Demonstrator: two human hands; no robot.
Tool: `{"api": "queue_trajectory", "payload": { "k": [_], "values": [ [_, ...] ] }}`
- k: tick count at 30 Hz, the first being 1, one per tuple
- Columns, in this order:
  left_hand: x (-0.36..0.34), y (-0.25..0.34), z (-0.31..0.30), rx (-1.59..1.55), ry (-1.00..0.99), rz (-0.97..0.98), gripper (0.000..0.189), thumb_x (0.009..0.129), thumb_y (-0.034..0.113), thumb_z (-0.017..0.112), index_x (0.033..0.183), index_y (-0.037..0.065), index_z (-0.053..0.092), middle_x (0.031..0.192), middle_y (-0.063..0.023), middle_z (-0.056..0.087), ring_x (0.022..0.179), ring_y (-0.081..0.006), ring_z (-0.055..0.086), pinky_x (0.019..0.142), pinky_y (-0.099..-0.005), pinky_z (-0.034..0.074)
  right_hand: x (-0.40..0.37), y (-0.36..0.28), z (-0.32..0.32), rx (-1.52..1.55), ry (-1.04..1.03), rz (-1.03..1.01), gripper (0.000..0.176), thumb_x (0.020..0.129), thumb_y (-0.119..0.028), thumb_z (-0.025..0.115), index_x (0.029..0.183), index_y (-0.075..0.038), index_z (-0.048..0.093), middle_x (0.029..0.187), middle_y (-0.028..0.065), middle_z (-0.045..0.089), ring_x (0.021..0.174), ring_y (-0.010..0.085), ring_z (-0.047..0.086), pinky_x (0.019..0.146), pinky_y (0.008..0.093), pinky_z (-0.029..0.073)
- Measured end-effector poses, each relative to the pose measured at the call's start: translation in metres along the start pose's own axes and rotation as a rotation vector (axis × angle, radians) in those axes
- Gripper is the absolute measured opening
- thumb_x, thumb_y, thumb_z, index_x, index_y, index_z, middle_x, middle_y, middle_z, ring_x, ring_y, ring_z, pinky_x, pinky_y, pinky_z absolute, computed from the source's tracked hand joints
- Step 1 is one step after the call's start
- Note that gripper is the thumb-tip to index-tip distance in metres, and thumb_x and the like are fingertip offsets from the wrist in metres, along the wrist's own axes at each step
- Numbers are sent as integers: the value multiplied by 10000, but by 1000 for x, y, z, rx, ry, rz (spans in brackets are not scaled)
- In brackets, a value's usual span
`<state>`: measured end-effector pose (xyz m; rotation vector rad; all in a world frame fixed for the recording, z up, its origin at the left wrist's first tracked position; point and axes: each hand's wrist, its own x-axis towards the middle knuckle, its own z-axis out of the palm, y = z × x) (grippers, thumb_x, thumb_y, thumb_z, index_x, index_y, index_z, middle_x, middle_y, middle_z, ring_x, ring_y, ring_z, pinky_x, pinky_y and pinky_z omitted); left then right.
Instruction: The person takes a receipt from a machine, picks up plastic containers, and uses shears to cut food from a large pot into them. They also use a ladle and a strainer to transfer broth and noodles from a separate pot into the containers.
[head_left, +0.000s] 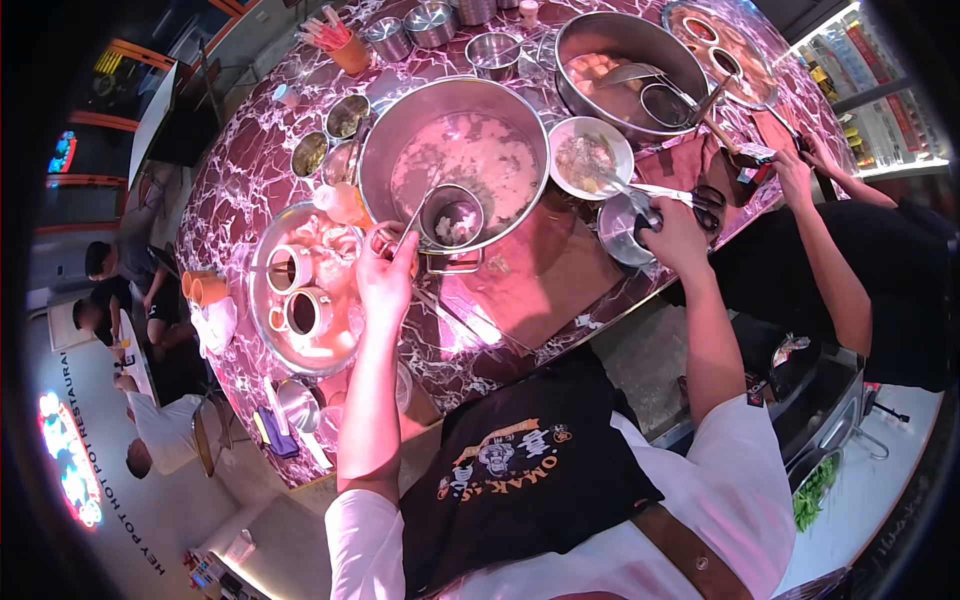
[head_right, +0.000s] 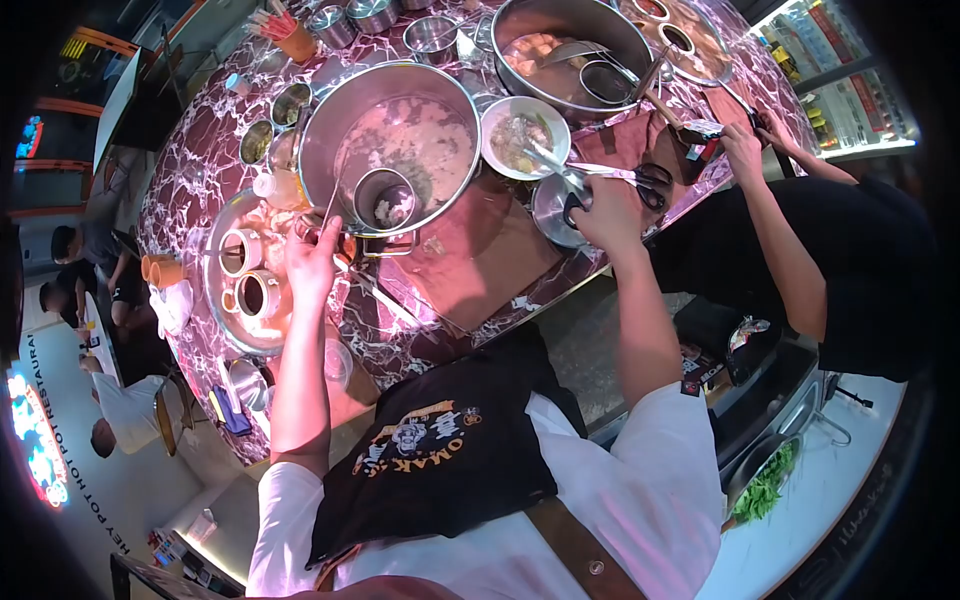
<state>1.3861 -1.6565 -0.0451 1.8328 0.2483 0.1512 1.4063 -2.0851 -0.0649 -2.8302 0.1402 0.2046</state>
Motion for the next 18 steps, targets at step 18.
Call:
{"api": "queue_trajectory", "payload": {
  "k": [18],
  "values": [
    [4, 7, 9, 15, -55, -10, 201, 903, 73, 728, 1060, 14, 616, 776, 58, 543, 702, -28, 474, 646, -193, 406, -25, -21, -56, 424, -13, -82, 461, 773, -57, 662, 1228, -40, 589, 1034, 194, 692, 992, 327, 689, 879, 392, 519]
  ]
}}
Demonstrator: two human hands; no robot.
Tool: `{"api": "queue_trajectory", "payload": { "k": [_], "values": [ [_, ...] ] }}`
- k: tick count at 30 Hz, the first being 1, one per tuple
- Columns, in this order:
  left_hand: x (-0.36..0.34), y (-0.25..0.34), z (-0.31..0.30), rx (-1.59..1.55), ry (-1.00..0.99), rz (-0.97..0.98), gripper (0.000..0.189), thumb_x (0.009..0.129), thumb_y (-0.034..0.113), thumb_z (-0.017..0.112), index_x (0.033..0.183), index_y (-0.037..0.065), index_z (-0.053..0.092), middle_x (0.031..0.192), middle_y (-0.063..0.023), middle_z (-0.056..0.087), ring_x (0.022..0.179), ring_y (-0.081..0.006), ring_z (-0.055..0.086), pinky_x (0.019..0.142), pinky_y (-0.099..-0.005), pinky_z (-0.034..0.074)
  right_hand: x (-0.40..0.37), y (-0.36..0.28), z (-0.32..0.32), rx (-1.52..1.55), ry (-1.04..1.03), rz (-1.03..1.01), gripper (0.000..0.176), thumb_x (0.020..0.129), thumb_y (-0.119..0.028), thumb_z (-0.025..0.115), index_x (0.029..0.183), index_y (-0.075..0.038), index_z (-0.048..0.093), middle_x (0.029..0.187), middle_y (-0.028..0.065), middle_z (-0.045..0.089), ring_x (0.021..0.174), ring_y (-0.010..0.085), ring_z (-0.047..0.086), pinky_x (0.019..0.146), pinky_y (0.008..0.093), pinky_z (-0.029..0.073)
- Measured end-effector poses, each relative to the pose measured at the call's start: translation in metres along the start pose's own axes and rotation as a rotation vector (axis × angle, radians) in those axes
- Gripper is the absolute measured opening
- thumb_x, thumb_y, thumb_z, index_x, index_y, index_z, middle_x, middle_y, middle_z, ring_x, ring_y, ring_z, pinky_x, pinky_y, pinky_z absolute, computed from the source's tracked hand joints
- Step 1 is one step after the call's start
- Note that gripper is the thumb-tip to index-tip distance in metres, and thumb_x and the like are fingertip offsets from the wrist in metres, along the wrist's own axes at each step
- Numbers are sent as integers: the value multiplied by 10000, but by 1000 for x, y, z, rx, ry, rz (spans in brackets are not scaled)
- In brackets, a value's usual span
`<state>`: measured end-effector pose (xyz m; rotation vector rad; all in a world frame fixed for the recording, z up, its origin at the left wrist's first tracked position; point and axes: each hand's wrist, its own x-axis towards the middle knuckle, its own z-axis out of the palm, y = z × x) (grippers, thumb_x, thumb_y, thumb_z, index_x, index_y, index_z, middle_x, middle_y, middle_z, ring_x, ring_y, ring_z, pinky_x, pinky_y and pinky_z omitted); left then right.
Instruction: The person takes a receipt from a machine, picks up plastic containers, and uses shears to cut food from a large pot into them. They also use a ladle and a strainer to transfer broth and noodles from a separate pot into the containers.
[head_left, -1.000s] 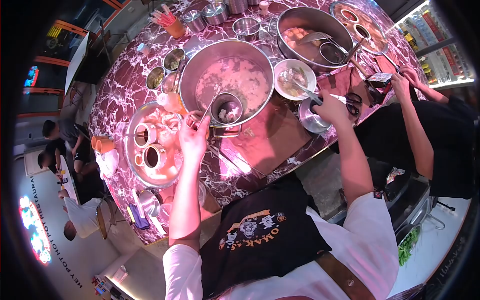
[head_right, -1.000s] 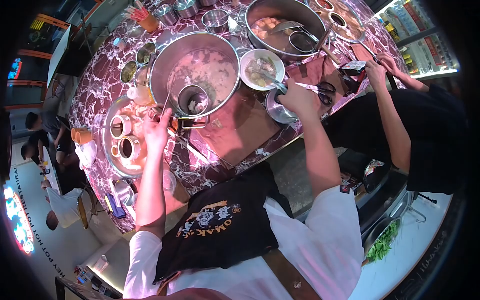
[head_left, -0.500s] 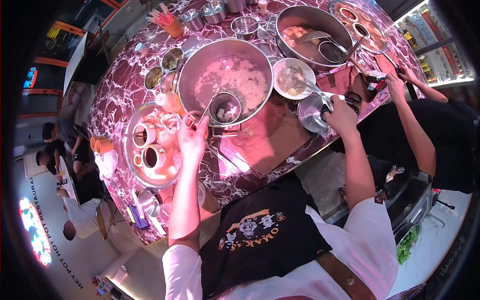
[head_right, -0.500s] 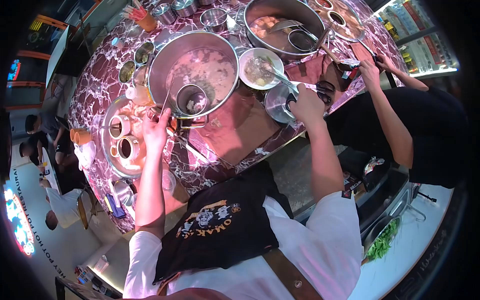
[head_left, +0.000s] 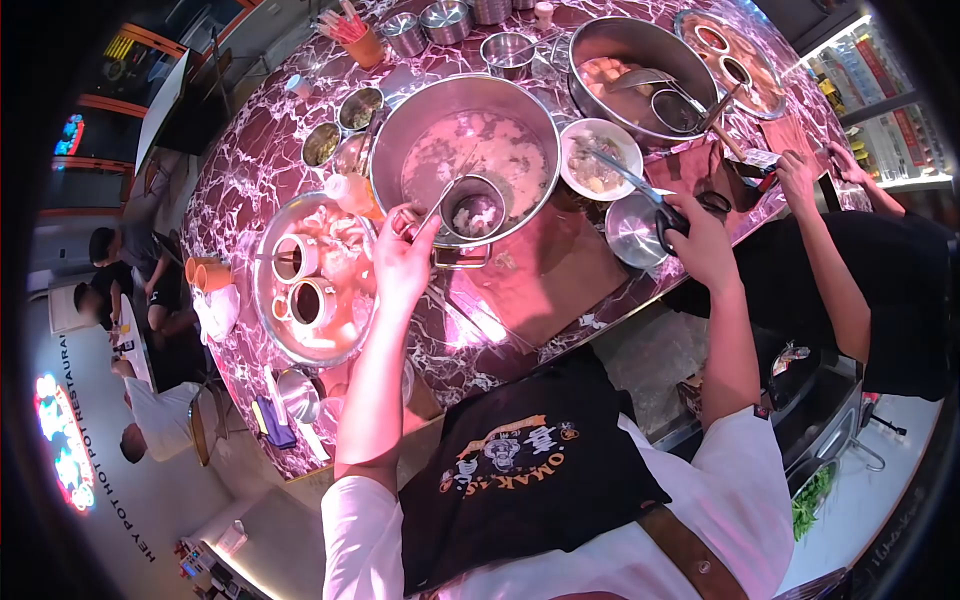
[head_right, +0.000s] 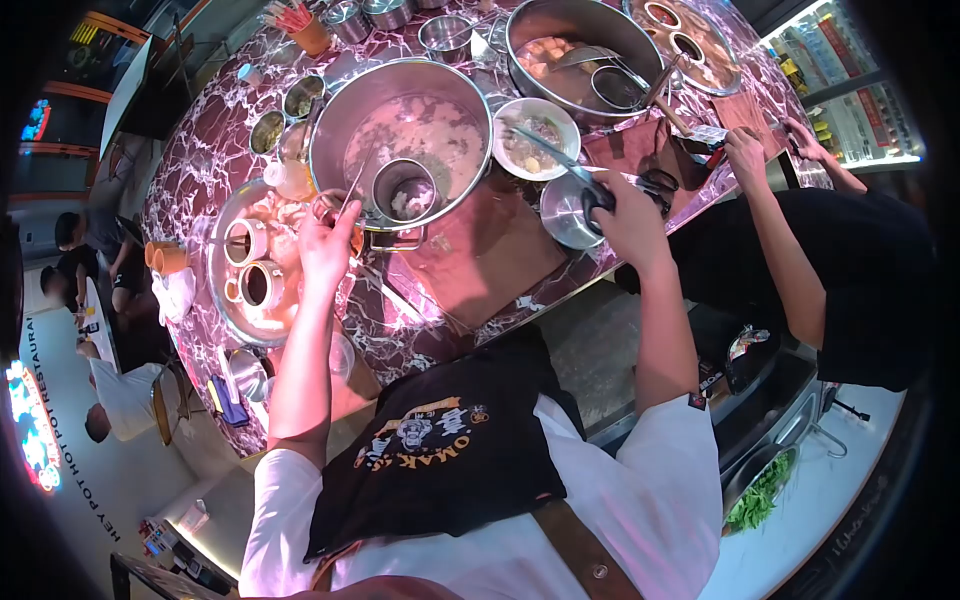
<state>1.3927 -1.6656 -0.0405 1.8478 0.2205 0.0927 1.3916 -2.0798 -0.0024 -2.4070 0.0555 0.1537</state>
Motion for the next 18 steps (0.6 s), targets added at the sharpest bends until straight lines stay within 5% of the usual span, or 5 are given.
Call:
{"api": "queue_trajectory", "payload": {
  "k": [6, 10, 13, 18],
  "values": [
    [1, 3, 5, 20, -5, 38, 220, 906, 92, 729, 1073, 11, 610, 773, 43, 567, 700, -32, 491, 648, -201, 421, 1, -51, 43, -19, -137, -166, 458, 754, -116, 670, 1206, -66, 613, 987, 156, 684, 912, 322, 683, 853, 385, 524],
    [1, 2, 4, -15, 7, 55, 216, 905, 91, 729, 1071, 13, 614, 789, 34, 585, 715, -34, 511, 661, -204, 433, 8, -35, 42, -68, -49, -211, 461, 751, -186, 691, 1194, -84, 619, 1045, 134, 693, 940, 328, 684, 851, 412, 531],
    [-3, 2, -2, 36, 11, 8, 217, 904, 90, 729, 1073, 13, 617, 810, 26, 605, 731, -38, 527, 675, -204, 441, 14, -24, 13, -281, -30, 50, 463, 767, -236, 688, 1203, -109, 601, 1007, 156, 701, 957, 358, 679, 851, 440, 521],
    [-2, -8, -5, -10, 21, 3, 213, 905, 87, 727, 1076, 13, 623, 831, 26, 616, 739, -39, 531, 680, -200, 442, 53, 41, 37, -431, -156, 130, 470, 769, -275, 705, 1198, -110, 604, 1043, 167, 710, 982, 354, 685, 842, 448, 524]
  ]
}}
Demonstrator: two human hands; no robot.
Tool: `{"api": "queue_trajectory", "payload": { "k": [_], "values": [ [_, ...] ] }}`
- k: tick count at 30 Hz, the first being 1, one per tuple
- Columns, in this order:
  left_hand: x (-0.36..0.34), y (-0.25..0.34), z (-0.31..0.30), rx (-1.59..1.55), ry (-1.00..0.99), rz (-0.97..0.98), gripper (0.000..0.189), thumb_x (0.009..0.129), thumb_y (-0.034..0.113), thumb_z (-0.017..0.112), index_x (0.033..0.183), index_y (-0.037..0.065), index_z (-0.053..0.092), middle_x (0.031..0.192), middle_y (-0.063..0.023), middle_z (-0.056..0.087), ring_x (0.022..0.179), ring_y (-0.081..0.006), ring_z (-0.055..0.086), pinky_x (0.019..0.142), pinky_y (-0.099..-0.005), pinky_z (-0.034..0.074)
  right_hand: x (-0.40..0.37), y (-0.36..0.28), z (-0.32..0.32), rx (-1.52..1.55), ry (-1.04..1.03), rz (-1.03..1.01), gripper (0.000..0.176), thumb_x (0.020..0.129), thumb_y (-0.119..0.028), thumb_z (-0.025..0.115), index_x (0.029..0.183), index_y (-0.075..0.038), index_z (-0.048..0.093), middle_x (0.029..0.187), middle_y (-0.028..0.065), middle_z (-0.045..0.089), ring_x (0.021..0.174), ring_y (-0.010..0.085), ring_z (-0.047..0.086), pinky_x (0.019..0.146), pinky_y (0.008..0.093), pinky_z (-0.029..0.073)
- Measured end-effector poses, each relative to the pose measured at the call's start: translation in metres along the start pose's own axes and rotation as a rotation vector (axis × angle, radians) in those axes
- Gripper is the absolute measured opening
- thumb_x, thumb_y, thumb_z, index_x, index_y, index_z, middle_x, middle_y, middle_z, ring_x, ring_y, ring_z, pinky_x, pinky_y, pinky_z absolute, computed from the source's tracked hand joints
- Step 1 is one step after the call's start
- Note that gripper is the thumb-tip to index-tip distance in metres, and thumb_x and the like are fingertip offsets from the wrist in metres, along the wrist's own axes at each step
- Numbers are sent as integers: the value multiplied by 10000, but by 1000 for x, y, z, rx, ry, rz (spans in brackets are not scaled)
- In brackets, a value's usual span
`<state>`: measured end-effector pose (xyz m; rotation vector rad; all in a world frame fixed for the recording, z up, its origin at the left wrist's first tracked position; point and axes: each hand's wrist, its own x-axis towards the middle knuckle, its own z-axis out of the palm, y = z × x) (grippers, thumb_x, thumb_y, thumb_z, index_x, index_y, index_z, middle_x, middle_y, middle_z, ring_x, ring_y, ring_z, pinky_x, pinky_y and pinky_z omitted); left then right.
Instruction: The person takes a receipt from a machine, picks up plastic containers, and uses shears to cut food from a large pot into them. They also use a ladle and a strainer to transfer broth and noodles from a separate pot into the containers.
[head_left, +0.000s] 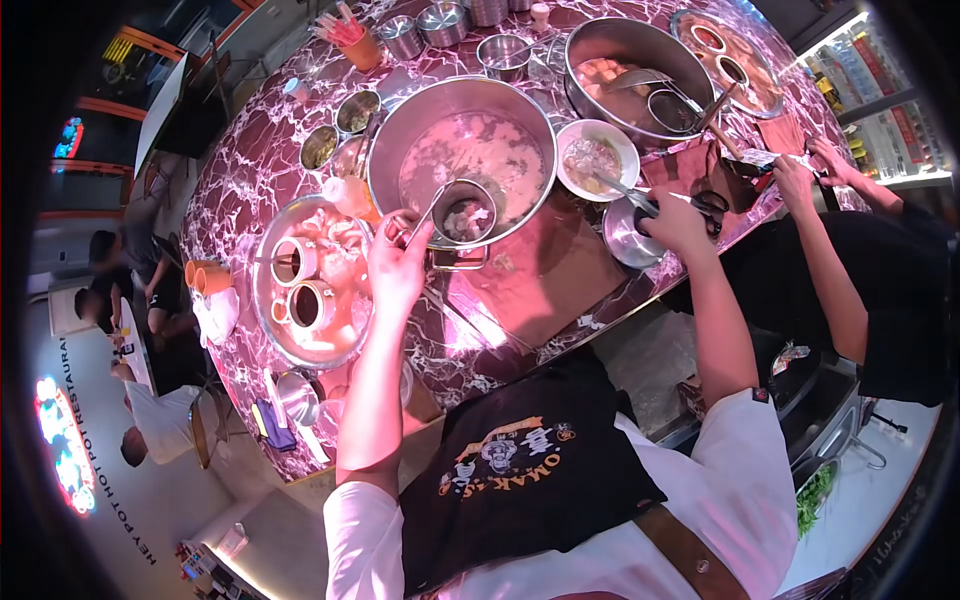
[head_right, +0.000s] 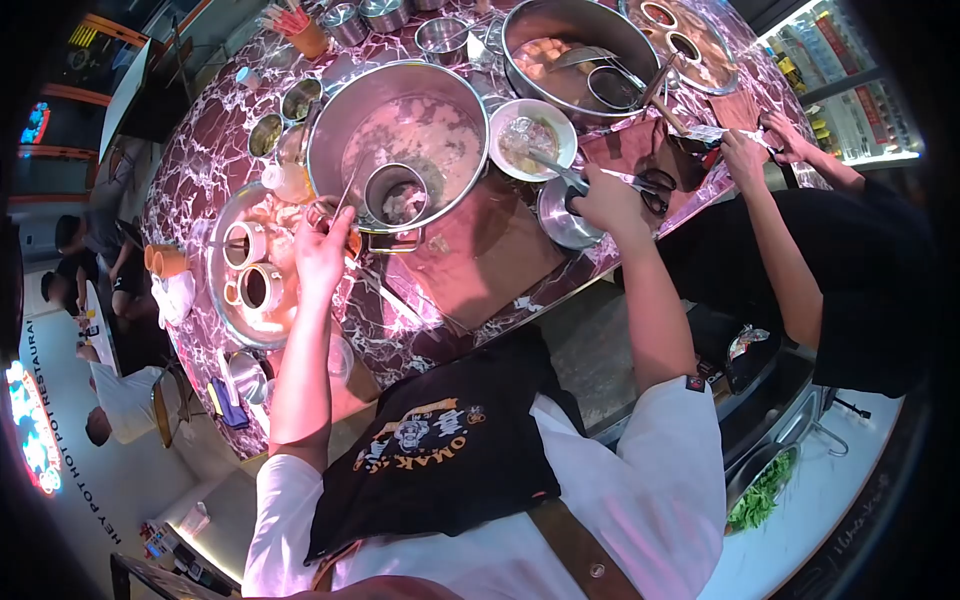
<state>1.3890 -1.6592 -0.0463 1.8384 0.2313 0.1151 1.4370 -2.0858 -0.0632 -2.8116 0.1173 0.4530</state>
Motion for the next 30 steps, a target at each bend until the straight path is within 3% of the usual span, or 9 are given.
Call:
{"api": "queue_trajectory", "payload": {
  "k": [5, 6, 15, 18, 21, 24, 27, 30],
  "values": [
    [0, 0, -4, -11, -12, -26, 202, 907, 76, 722, 1078, 24, 629, 841, 33, 617, 745, -35, 532, 684, -199, 442, 7, 20, 48, 265, 95, -86, 475, 773, -143, 701, 1234, -83, 600, 1047, 198, 705, 985, 362, 683, 874, 434, 523],
    [0, 0, -4, 3, -12, -33, 203, 906, 73, 722, 1079, 25, 629, 838, 35, 615, 742, -34, 529, 682, -197, 440, -5, 3, 30, 277, 23, 9, 483, 775, -74, 686, 1249, -69, 592, 1061, 198, 699, 1000, 351, 680, 891, 410, 520],
    [6, 2, 4, 40, -9, -6, 208, 900, 72, 728, 1073, 19, 624, 790, 51, 563, 710, -28, 486, 642, -192, 411, 0, 58, 81, 729, 122, -101, 515, 795, -19, 667, 1300, -78, 585, 1117, 126, 677, 1028, 238, 666, 921, 363, 505],
    [6, 7, 7, 29, 7, 12, 206, 900, 78, 730, 1064, 15, 621, 776, 54, 542, 696, -29, 472, 632, -194, 406, -23, 33, 40, 424, 204, -139, 512, 802, 16, 646, 1302, -77, 587, 1114, 115, 681, 1028, 217, 663, 936, 354, 501],
    [8, 10, 8, 76, -1, 19, 210, 902, 83, 731, 1064, 12, 618, 775, 53, 538, 686, -31, 467, 629, -194, 405, -39, 1, 15, 678, 145, -242, 522, 792, 35, 635, 1298, -87, 593, 1101, 104, 684, 1015, 217, 665, 916, 358, 509],
    [8, 12, 10, 84, 5, 42, 209, 904, 85, 729, 1065, 11, 618, 773, 51, 543, 683, -31, 468, 627, -195, 405, -47, -30, 5, 733, 66, -356, 500, 779, -24, 660, 1272, -83, 603, 1107, 129, 681, 1014, 262, 669, 899, 375, 511],
    [4, 17, 12, 33, 3, 28, 204, 904, 84, 728, 1061, 12, 619, 770, 52, 545, 683, -29, 469, 623, -193, 403, -49, -61, 8, 553, -41, -385, 461, 773, -97, 667, 1230, -74, 609, 1079, 157, 679, 975, 314, 672, 877, 398, 519],
    [6, 13, 10, 14, -7, 11, 198, 903, 80, 728, 1057, 14, 622, 770, 56, 546, 686, -27, 472, 619, -192, 401, -57, -77, 2, 311, 45, -340, 418, 771, -178, 671, 1170, -63, 621, 1033, 175, 677, 925, 342, 675, 850, 420, 528]
  ]
}}
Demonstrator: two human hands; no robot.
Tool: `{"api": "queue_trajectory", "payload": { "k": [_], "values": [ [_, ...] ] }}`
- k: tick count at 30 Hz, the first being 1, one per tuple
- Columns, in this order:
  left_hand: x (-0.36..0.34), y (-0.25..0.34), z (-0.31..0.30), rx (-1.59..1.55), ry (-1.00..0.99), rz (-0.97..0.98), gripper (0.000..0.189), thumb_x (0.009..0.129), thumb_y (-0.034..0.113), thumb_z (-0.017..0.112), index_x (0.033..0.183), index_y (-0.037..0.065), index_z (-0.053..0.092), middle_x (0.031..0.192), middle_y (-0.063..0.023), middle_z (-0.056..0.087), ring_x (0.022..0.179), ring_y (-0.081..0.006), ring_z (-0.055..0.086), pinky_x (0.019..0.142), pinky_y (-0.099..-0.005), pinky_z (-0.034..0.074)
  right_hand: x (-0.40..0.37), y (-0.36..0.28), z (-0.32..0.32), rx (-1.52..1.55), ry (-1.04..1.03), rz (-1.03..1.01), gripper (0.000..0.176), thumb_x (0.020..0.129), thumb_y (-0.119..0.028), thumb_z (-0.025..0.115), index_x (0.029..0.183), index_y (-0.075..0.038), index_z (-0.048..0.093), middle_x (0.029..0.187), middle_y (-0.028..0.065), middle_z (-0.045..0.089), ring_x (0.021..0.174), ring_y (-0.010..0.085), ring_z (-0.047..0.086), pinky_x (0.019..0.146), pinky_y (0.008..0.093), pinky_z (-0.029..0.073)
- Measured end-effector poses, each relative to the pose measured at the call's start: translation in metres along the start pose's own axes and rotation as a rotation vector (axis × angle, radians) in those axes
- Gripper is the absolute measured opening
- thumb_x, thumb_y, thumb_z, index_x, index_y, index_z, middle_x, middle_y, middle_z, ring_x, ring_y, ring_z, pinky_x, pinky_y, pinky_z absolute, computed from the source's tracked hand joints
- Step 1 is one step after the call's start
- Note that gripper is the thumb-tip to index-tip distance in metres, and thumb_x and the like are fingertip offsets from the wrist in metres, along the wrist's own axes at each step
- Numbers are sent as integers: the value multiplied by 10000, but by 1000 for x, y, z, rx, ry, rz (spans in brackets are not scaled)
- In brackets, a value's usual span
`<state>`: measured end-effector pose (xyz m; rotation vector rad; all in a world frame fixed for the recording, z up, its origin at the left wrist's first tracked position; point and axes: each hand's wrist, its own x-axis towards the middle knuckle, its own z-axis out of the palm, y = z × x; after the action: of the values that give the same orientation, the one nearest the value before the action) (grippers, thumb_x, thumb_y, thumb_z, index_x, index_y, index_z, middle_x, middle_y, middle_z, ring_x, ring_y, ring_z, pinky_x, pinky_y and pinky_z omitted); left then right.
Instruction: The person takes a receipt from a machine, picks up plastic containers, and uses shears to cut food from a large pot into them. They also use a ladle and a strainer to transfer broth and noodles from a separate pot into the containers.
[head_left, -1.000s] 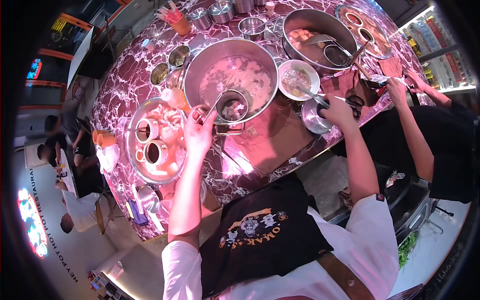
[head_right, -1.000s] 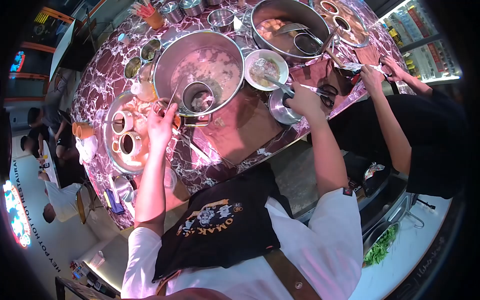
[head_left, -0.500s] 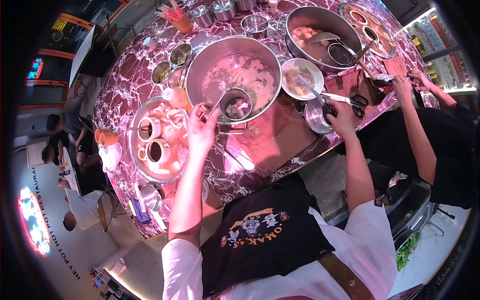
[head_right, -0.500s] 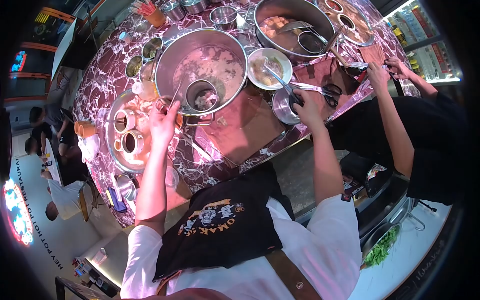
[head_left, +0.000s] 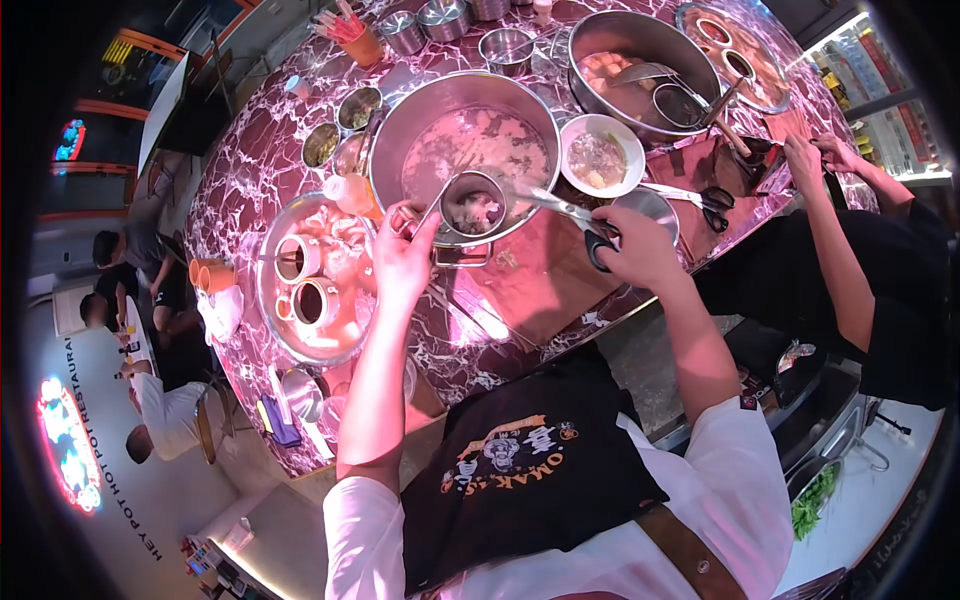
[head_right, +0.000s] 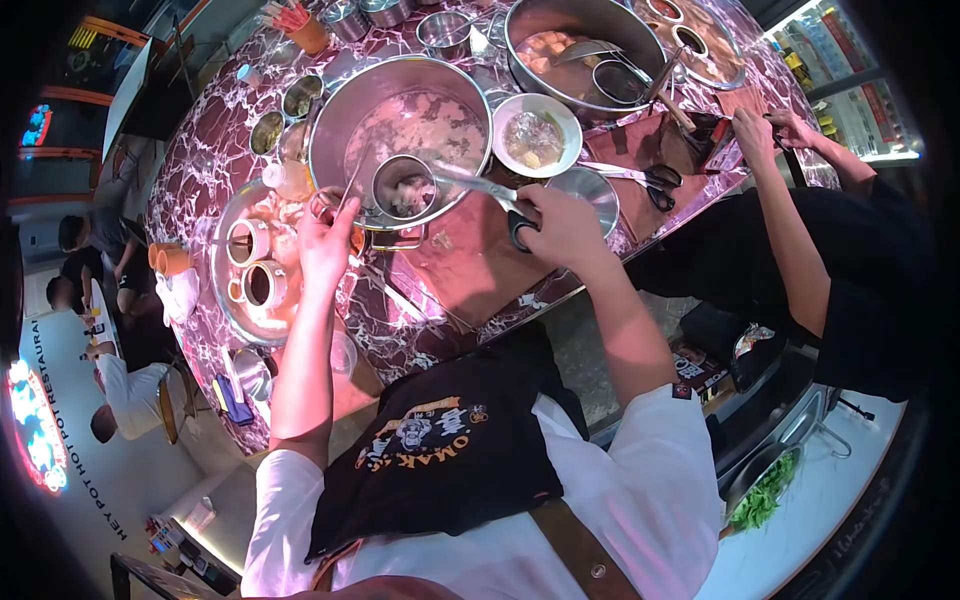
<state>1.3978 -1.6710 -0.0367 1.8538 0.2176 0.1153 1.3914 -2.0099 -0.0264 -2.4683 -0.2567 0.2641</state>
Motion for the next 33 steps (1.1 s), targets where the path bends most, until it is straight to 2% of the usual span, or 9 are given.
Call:
{"api": "queue_trajectory", "payload": {
  "k": [3, 6, 9, 13, 22, 25, 28, 31, 33],
  "values": [
    [0, -10, -6, -19, -8, -29, 199, 901, 76, 728, 1061, 17, 625, 779, 54, 557, 690, -27, 478, 620, -193, 403, -3, 25, -16, 59, 182, 20, 418, 773, -214, 667, 1162, -74, 610, 1024, 166, 679, 942, 341, 677, 829, 439, 533],
    [0, -20, -9, -28, -3, -15, 200, 899, 73, 727, 1064, 19, 627, 788, 52, 569, 692, -26, 485, 622, -193, 406, 11, 45, -38, -272, 108, 246, 451, 770, -231, 673, 1189, -89, 588, 1076, 168, 673, 1020, 339, 662, 850, 444, 534],
    [1, -22, -9, -32, 10, 12, 198, 901, 74, 726, 1065, 21, 629, 795, 52, 579, 694, -25, 493, 626, -193, 412, 38, 74, -24, -449, 8, 266, 469, 777, -221, 675, 1217, -101, 568, 1103, 155, 671, 1051, 338, 652, 871, 457, 535],
    [-2, -14, -13, -22, -19, -43, 194, 905, 80, 722, 1067, 23, 631, 804, 48, 590, 710, -26, 509, 642, -194, 422, 51, 97, 2, -432, 68, 252, 452, 790, -169, 670, 1226, -100, 574, 1108, 139, 675, 1022, 339, 667, 879, 470, 529],
    [1, -12, -8, -4, -11, -16, 185, 911, 69, 713, 1069, 28, 627, 798, 57, 572, 709, -21, 490, 647, -187, 412, 29, 138, 2, 28, 111, 343, 485, 786, -147, 701, 1265, -188, 640, 1047, 133, 712, 958, 284, 693, 888, 378, 522],
    [0, -7, -8, 13, -16, -41, 190, 909, 68, 715, 1071, 27, 624, 801, 59, 564, 710, -20, 483, 648, -185, 408, 24, 147, 2, 230, 126, 254, 456, 805, 31, 620, 1257, -28, 604, 912, 49, 662, 829, 129, 617, 755, 272, 490],
    [1, -10, -7, 0, -26, -32, 195, 908, 69, 717, 1072, 25, 621, 800, 60, 559, 708, -20, 474, 646, -184, 402, 16, 129, -7, 363, 123, 203, 441, 809, 68, 600, 1245, 1, 601, 922, 19, 642, 820, 88, 588, 734, 235, 473],
    [1, -10, -7, 27, -15, -22, 195, 908, 69, 719, 1070, 22, 620, 799, 60, 555, 707, -22, 471, 643, -184, 399, 6, 87, -19, 327, 20, 210, 469, 779, -70, 670, 1246, -94, 638, 968, 98, 706, 905, 192, 684, 822, 332, 523],
    [0, -9, -6, 40, -6, -18, 193, 907, 71, 720, 1066, 21, 622, 800, 57, 558, 708, -24, 474, 642, -187, 402, 4, 74, -2, 408, 25, 48, 455, 778, -93, 670, 1230, -89, 626, 1008, 111, 699, 905, 218, 686, 811, 343, 526]
  ]
}}
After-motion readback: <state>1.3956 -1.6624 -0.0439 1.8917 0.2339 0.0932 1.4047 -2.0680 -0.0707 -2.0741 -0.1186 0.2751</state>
